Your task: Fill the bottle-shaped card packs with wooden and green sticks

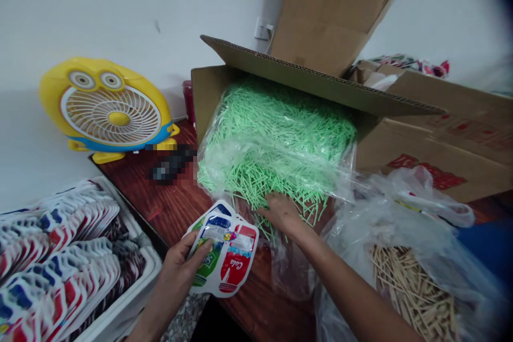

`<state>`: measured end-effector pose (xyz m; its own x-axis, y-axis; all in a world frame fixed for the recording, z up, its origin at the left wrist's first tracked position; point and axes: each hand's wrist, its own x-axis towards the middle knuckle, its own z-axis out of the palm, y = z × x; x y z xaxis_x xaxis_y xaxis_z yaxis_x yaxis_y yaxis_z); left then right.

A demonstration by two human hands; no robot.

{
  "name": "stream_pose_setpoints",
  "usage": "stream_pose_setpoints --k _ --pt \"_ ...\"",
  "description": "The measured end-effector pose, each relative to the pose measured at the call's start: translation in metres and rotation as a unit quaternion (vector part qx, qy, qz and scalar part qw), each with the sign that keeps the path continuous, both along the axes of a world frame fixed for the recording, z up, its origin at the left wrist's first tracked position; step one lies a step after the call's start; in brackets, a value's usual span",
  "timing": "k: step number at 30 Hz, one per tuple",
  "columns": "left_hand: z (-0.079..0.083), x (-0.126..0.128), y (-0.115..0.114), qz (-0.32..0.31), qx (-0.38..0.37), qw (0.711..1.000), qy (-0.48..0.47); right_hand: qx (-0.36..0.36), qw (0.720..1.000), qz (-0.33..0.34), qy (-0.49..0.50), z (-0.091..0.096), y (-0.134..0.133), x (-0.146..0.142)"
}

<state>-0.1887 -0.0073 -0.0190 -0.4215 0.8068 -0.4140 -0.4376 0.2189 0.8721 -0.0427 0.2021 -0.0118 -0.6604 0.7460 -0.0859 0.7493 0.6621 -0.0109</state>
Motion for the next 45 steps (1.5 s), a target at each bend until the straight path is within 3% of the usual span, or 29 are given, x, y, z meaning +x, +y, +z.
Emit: stream_pose_setpoints --k 7,14,18,22,30,39,42,45 --pt "0.004 0.008 -0.002 0.0 -0.003 1.0 0.01 0.011 0.998 -0.039 0.041 -0.014 -0.011 -0.011" --pt "0.011 0.016 -0.008 -0.002 -0.014 1.0 -0.014 -0.094 0.979 -0.061 0.172 -0.015 0.0 0.019" --pt "0.014 0.025 -0.008 -0.019 0.0 0.999 -0.047 -0.163 0.939 -0.065 0.297 -0.014 -0.001 0.038" --pt "0.016 0.043 -0.006 -0.078 0.018 0.995 -0.053 -0.225 0.87 -0.101 0.428 -0.02 -0.002 0.046" --pt "0.017 0.077 -0.014 -0.153 0.016 0.988 -0.012 -0.31 0.772 -0.141 0.537 -0.027 -0.025 0.059" --pt "0.011 0.085 -0.025 -0.191 0.021 0.981 0.002 -0.302 0.763 -0.125 0.558 -0.04 -0.072 0.09" --pt "0.009 0.087 -0.027 -0.193 0.024 0.981 0.004 -0.295 0.78 -0.131 0.536 -0.045 -0.081 0.094" --pt "0.01 0.088 -0.03 -0.192 0.022 0.981 0.008 -0.299 0.769 -0.138 0.549 -0.045 -0.085 0.095"
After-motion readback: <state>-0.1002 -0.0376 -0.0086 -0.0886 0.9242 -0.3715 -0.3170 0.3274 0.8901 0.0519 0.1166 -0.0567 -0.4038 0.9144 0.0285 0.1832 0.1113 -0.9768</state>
